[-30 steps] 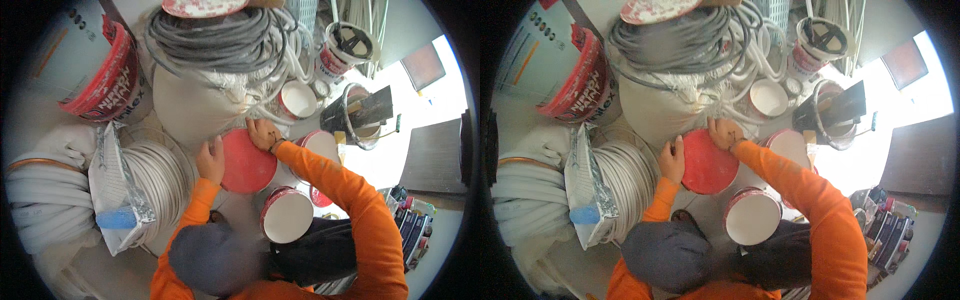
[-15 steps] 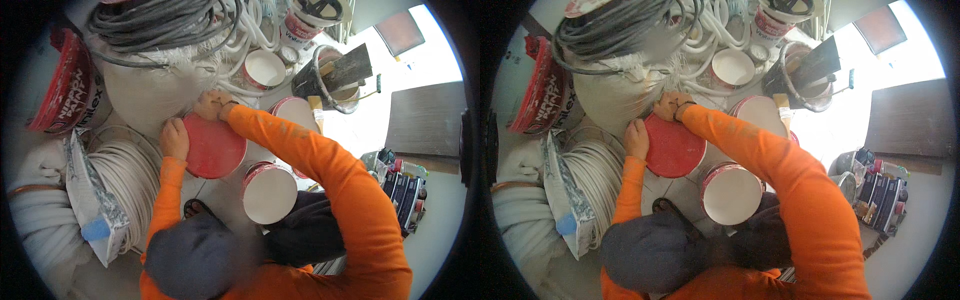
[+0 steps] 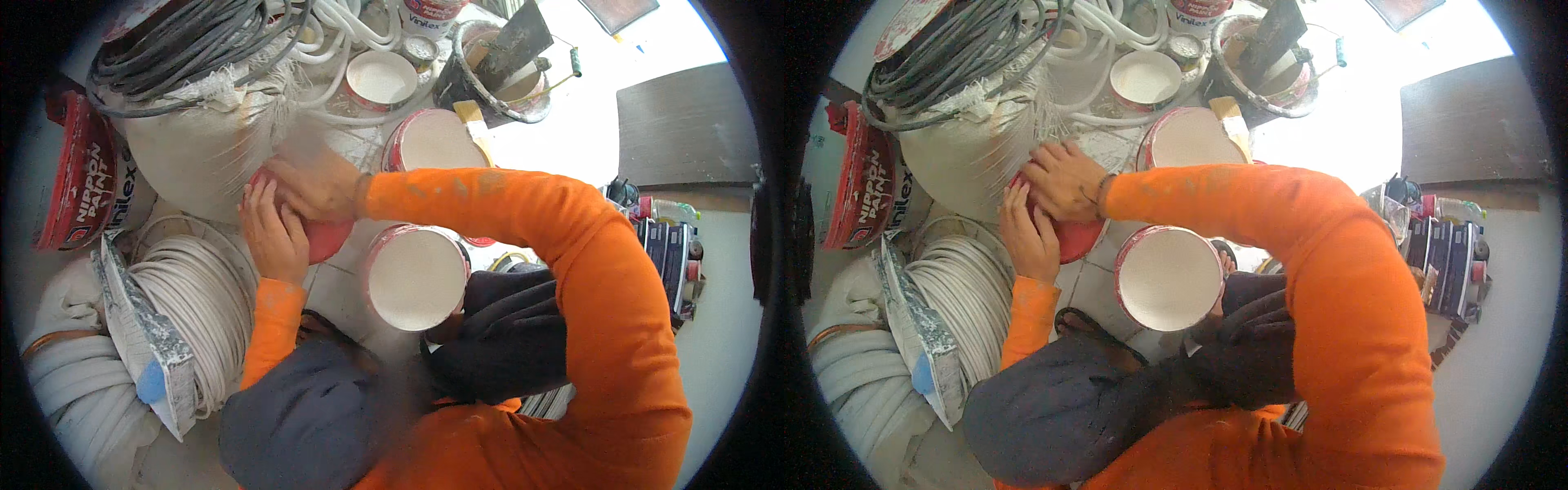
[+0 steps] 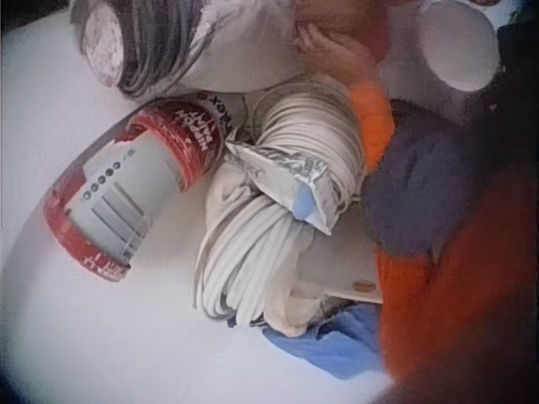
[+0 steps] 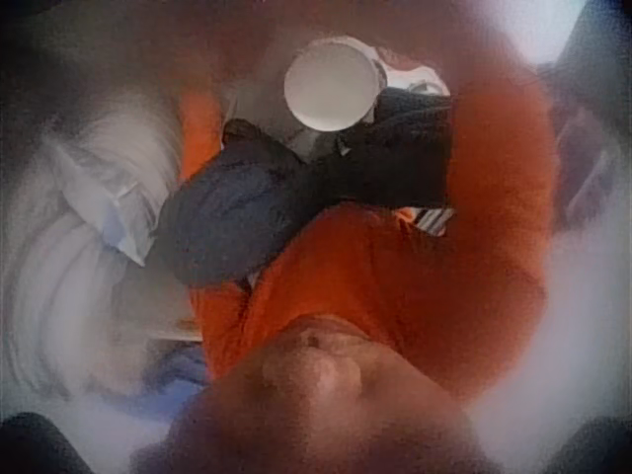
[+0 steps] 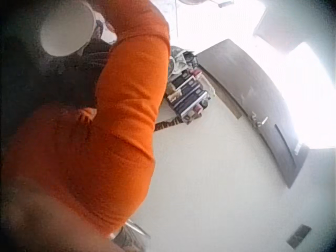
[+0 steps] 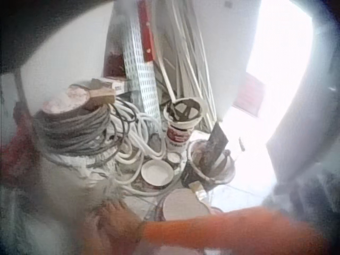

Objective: The person pours liquid from a small yellow cup into a white paint bucket and stirs the contents with a stick. They handle multiple paint buckets and lids in a cluttered workspace.

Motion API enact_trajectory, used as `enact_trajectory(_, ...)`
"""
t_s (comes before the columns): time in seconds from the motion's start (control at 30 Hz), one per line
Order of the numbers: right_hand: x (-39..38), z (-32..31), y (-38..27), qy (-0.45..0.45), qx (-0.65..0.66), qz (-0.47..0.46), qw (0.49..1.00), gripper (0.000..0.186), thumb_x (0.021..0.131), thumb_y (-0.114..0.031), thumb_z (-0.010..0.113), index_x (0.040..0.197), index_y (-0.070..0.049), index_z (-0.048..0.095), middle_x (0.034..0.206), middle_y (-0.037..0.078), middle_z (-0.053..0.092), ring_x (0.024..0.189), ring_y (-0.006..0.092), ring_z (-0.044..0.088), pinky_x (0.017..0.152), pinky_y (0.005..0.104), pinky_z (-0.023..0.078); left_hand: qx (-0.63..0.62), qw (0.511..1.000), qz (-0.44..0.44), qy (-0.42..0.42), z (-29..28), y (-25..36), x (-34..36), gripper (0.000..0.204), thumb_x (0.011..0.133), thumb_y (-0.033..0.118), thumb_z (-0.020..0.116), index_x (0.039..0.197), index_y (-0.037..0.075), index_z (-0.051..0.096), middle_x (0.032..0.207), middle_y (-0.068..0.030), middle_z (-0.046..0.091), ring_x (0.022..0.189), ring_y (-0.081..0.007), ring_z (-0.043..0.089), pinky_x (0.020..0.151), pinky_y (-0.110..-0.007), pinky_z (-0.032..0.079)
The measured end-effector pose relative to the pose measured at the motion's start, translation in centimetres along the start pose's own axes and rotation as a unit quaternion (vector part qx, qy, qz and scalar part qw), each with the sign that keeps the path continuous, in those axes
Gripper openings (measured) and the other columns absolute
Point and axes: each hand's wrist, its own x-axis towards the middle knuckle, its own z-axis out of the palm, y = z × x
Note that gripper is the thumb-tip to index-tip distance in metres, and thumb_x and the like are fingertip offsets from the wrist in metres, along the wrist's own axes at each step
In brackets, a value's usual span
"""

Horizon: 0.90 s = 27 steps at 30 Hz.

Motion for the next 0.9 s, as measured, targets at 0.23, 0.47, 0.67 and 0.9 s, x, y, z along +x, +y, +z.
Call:
enact_trajectory(0.23,-3.5,1.6,1.5,0.056,-0.012,-0.002,0.998,0.053,0.089,-0.033,0.063,0.133,-0.004,0.054,0.146,0.021,0.049,0.136,0.0385,0.045,0.106,0.0543,0.04,0.035,0.996,-0.014,-0.076,1.9,2.4,0.0,0.063,0.09,0.011,0.051,0.151,0.008,0.04,0.154,-0.0138,0.046,0.148,-0.048,0.03,0.119,-0.063,0.022)
enact_trajectory(0.47,-2.5,0.5,0.9,0.115,0.034,-0.019,0.993,0.047,0.091,-0.032,0.061,0.129,-0.004,0.055,0.142,0.021,0.05,0.134,0.0393,0.046,0.107,0.0546,0.039,0.023,0.998,-0.011,-0.051,0.7,2.2,1.2,0.062,0.093,0.015,0.051,0.154,0.009,0.038,0.157,-0.0116,0.044,0.15,-0.0468,0.026,0.119,-0.065,0.017)
enact_trajectory(0.67,-3.8,-0.2,1.6,0.111,0.043,-0.037,0.992,0.044,0.09,-0.031,0.063,0.124,-0.004,0.056,0.131,0.02,0.055,0.124,0.0392,0.052,0.103,0.0527,0.043,-0.023,0.999,-0.026,-0.02,2.7,1.2,-0.2,0.053,0.097,0.02,0.053,0.148,0.007,0.046,0.153,-0.0146,0.048,0.145,-0.0446,0.036,0.116,-0.064,0.026)
enact_trajectory(0.9,-4.9,-6.5,4.2,-0.068,0.004,-0.063,0.996,0.058,0.088,-0.035,0.069,0.135,-0.005,0.051,0.136,0.022,0.051,0.129,0.0401,0.049,0.107,0.054,0.041,-0.033,0.99,0.006,-0.139,2.0,-3.2,5.2,0.049,0.101,0.035,0.055,0.139,0.005,0.053,0.137,-0.021,0.058,0.125,-0.0437,0.055,0.104,-0.049,0.045)
